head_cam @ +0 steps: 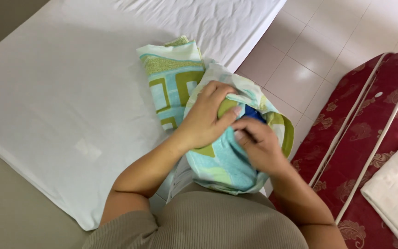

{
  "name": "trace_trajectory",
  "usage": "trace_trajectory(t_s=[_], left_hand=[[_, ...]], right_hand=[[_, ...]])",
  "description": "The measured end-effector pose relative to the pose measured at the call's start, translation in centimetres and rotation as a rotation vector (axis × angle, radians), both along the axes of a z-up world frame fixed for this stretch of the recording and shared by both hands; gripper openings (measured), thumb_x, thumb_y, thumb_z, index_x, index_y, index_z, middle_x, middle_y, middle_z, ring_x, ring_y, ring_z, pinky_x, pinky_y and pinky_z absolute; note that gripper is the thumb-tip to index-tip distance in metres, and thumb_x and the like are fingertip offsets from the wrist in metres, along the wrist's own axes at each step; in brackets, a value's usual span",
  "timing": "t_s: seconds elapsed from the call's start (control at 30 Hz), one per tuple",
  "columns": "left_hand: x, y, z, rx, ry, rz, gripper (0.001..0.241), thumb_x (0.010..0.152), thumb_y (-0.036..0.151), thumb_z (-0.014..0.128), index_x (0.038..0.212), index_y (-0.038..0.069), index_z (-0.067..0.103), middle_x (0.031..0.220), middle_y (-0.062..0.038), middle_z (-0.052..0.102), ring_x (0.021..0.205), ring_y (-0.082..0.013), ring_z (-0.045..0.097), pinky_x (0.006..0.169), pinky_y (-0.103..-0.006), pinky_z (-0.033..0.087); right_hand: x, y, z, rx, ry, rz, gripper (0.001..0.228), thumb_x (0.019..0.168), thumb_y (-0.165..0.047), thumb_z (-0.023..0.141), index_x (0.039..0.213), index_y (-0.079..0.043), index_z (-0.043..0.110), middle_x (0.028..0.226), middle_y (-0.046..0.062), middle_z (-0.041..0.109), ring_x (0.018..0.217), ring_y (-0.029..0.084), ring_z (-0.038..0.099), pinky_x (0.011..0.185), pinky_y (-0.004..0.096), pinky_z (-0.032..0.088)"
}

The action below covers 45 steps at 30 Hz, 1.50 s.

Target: The person folds a light green and blue patterned sheet on a white bed. They then insert a blue pillow with white patterns into a matching pillowcase and place the pillow on the bed.

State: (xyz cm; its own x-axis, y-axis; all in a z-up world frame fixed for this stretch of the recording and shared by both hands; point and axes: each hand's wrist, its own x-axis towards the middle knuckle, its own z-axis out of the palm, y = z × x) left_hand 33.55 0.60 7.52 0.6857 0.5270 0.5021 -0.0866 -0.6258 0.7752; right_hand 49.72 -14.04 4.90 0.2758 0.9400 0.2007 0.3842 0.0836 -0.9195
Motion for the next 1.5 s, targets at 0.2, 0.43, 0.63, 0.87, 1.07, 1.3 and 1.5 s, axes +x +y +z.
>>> trace_trajectory(t_s=[0.2,0.43,0.63,0.87,1.07,1.3,1.5], left_hand=[[-1.3,-2.8,0.1,0.032,0.068,-0.064,0.056,0.089,0.011,0.067,0.140,0.000,0.047,0.139,-0.023,0.049,0.135,-0.0410,0.051,0.117,-0.0445,0.041],[-1.6,-1.8,-0.4,-0.191,-0.055,0.063,0.062,0.097,0.015,0.068,0.148,-0.004,0.038,0.145,-0.024,0.050,0.140,-0.0381,0.053,0.122,-0.0463,0.040],[-1.2,-4.7,-1.2,0.201,0.009,0.260,0.050,0.091,0.028,0.081,0.105,-0.002,0.044,0.150,-0.032,0.038,0.151,-0.0612,0.030,0.124,-0.0578,0.035],[0.7,-5.9,-0.2,0.403,0.313,0.300,0.055,0.079,0.035,0.084,0.106,-0.002,0.054,0.149,-0.034,0.037,0.143,-0.0623,0.025,0.103,-0.0794,0.026],[2.3,-4.6,-1.2,0.341,0.282,0.045,0.045,0.089,0.031,0.077,0.117,0.004,0.054,0.161,-0.024,0.041,0.156,-0.0520,0.027,0.115,-0.0749,0.032],[4.5,-5.9,-0.2,0.329,0.343,-0.044,0.049,0.079,0.031,0.080,0.110,0.003,0.053,0.150,-0.026,0.044,0.148,-0.0543,0.030,0.108,-0.0757,0.032],[6.2,-5.9,-1.7,0.468,0.334,-0.039,0.053,0.079,0.018,0.072,0.125,-0.002,0.053,0.145,-0.029,0.049,0.135,-0.0532,0.045,0.104,-0.0630,0.043]], right_hand=[[4.8,0.4,-3.2,0.121,0.381,0.027,0.034,0.094,0.011,0.055,0.122,-0.002,0.069,0.116,0.005,0.070,0.108,0.017,0.066,0.098,0.030,0.052],[1.6,2.5,0.1,0.291,-0.252,0.158,0.051,0.083,0.002,0.076,0.133,-0.004,0.066,0.131,0.013,0.059,0.124,0.028,0.058,0.109,0.038,0.045],[-0.6,2.8,0.0,0.181,-0.506,0.138,0.051,0.081,0.000,0.064,0.132,0.000,0.058,0.141,0.025,0.052,0.131,0.044,0.053,0.109,0.045,0.045],[-0.5,2.9,-2.4,-0.060,-0.482,-0.020,0.062,0.090,-0.013,0.065,0.148,-0.004,0.043,0.137,0.026,0.057,0.116,0.046,0.062,0.092,0.048,0.053],[1.2,0.1,-0.4,-0.116,-0.324,-0.187,0.093,0.077,-0.007,0.068,0.155,0.005,0.018,0.114,0.023,0.068,0.105,0.042,0.068,0.089,0.046,0.055],[1.1,-3.6,-2.2,-0.008,-0.594,-0.301,0.111,0.073,0.006,0.070,0.163,0.004,0.004,0.148,0.036,0.047,0.117,0.048,0.062,0.095,0.048,0.054],[0.8,-3.8,-0.2,-0.157,-0.563,-0.397,0.112,0.073,-0.003,0.076,0.164,-0.007,0.011,0.135,0.030,0.058,0.112,0.047,0.065,0.088,0.046,0.056]])
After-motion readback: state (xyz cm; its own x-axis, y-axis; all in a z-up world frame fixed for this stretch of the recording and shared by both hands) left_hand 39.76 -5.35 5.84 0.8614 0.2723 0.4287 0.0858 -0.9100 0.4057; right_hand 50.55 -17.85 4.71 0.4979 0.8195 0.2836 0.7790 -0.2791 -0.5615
